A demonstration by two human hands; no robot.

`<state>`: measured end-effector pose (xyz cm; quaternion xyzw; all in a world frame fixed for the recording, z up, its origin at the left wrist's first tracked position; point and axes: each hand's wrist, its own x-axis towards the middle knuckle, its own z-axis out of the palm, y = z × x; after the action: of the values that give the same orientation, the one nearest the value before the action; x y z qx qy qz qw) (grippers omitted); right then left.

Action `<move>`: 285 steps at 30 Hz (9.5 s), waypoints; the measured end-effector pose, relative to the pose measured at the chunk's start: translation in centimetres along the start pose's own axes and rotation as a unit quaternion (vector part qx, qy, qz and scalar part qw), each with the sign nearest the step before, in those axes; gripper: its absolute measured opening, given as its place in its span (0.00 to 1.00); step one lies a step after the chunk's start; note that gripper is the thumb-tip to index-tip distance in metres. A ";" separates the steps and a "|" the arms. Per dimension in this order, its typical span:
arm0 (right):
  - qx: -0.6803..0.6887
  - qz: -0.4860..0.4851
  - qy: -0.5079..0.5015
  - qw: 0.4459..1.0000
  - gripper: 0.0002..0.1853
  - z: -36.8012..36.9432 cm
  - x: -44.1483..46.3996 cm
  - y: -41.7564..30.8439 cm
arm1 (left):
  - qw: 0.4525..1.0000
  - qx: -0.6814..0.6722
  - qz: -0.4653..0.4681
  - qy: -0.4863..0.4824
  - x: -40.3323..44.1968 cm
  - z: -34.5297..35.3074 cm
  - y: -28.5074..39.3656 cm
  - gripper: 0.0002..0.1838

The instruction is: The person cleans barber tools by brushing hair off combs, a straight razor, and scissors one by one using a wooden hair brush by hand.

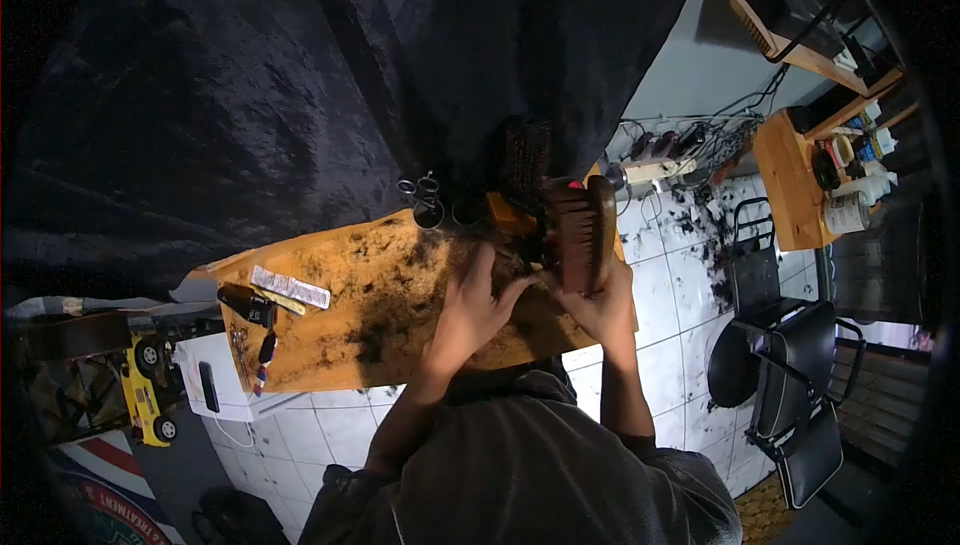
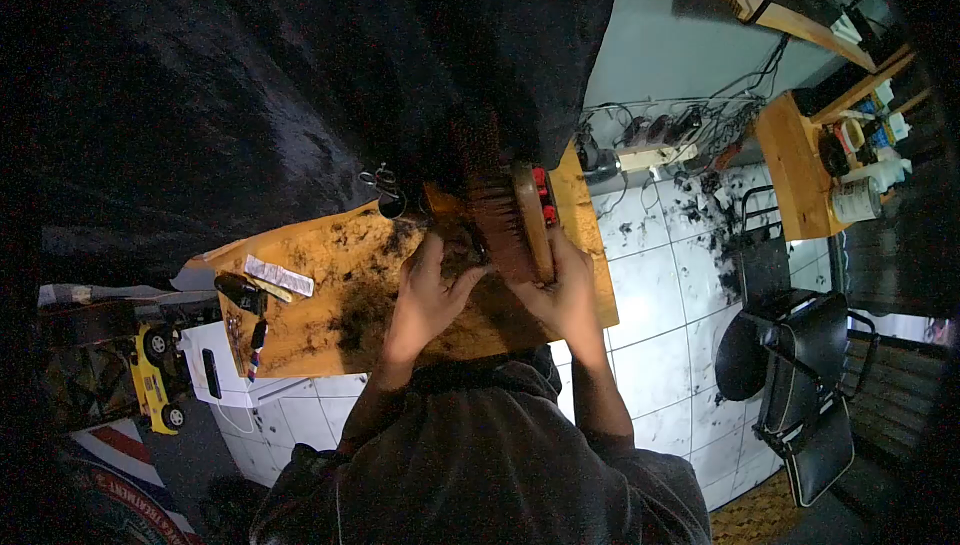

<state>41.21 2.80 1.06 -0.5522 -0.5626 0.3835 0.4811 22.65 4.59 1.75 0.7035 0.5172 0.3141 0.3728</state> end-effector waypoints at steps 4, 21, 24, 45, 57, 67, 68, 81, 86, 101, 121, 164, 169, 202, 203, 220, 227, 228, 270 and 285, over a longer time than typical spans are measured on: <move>0.022 -0.015 -0.017 0.999 0.24 -0.2 -0.2 -0.5 | 0.999 -0.038 -0.031 0.008 -0.2 0.9 -1.5 0.34; -0.076 -0.048 -0.051 0.995 0.23 -0.6 0.9 -2.3 | 0.997 -0.004 0.068 0.037 0.6 1.3 -0.4 0.43; -0.056 -0.011 -0.055 0.997 0.24 -0.6 0.8 -2.3 | 0.993 -0.072 0.045 0.077 0.5 2.4 -0.6 0.44; 0.065 0.052 0.041 0.996 0.12 -2.0 -0.8 -2.8 | 0.986 0.023 0.066 0.154 1.5 2.6 1.8 0.41; -0.013 0.012 -0.205 0.979 0.25 0.8 -2.5 -3.0 | 0.987 -0.066 -0.037 0.139 -4.4 -1.4 1.0 0.39; -0.096 -0.011 -0.287 0.953 0.27 12.3 -4.0 -4.2 | 0.971 -0.002 -0.064 0.230 -12.7 -7.4 -5.2 0.30; -0.110 -0.027 -0.284 0.952 0.25 13.8 -4.4 -4.4 | 0.969 -0.005 -0.077 0.234 -13.7 -8.2 -6.0 0.30; -0.210 -0.094 -0.319 0.920 0.23 33.0 -9.8 -8.9 | 0.929 -0.002 -0.135 0.345 -25.4 -19.7 -18.5 0.19; -0.170 -0.050 -0.294 0.939 0.20 36.5 -10.9 -9.8 | 0.908 0.156 -0.125 0.369 -26.0 -24.5 -20.9 0.23; -0.037 0.040 -0.191 0.980 0.18 35.6 -12.6 -8.6 | 0.959 0.189 -0.050 0.203 -25.3 -26.3 -20.4 0.17; 0.233 0.181 0.003 0.955 0.15 28.1 -12.9 -9.4 | 0.878 -0.463 -0.094 0.080 -18.6 -17.1 -14.2 0.12; -0.183 -0.085 -0.037 0.979 0.21 19.6 -6.7 -5.3 | 0.952 -0.265 -0.154 -0.020 -16.0 -20.0 -11.6 0.19; -0.176 -0.026 0.073 0.981 0.24 18.5 -5.7 -7.9 | 0.945 -0.274 -0.176 -0.035 -16.7 -19.5 -12.9 0.19; 0.108 0.120 -0.116 0.980 0.20 18.4 -5.4 -5.9 | 0.937 -0.263 -0.149 -0.174 -13.3 -23.8 -10.7 0.24; 0.107 0.116 -0.115 0.981 0.20 18.5 -5.5 -5.5 | 0.932 -0.280 -0.159 -0.163 -13.1 -24.1 -10.4 0.24; 0.176 0.162 -0.141 0.961 0.18 19.7 -6.6 -6.8 | 0.936 -0.327 -0.111 -0.064 -11.1 -24.9 -13.3 0.26; 0.181 0.190 -0.195 0.945 0.29 21.1 -7.4 -7.4 | 0.855 -0.474 -0.195 0.079 -10.7 -20.2 -11.2 0.25; 0.203 0.176 -0.176 0.947 0.29 21.7 -7.4 -7.5 | 0.897 -0.398 -0.186 0.046 -10.8 -19.0 -12.8 0.21; -0.154 -0.087 -0.057 0.983 0.19 18.0 -5.1 -6.3 | 0.755 -0.550 -0.261 -0.245 -13.9 -21.7 -10.3 0.13; -0.157 -0.081 -0.086 0.980 0.15 18.0 -6.3 -7.5 | 0.973 -0.214 -0.045 -0.077 -15.2 -18.2 -12.5 0.23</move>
<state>21.48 -2.33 3.13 -0.5381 -0.6981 0.2964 0.3676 -2.67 -4.02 -0.14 0.6057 0.4389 0.3456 0.5666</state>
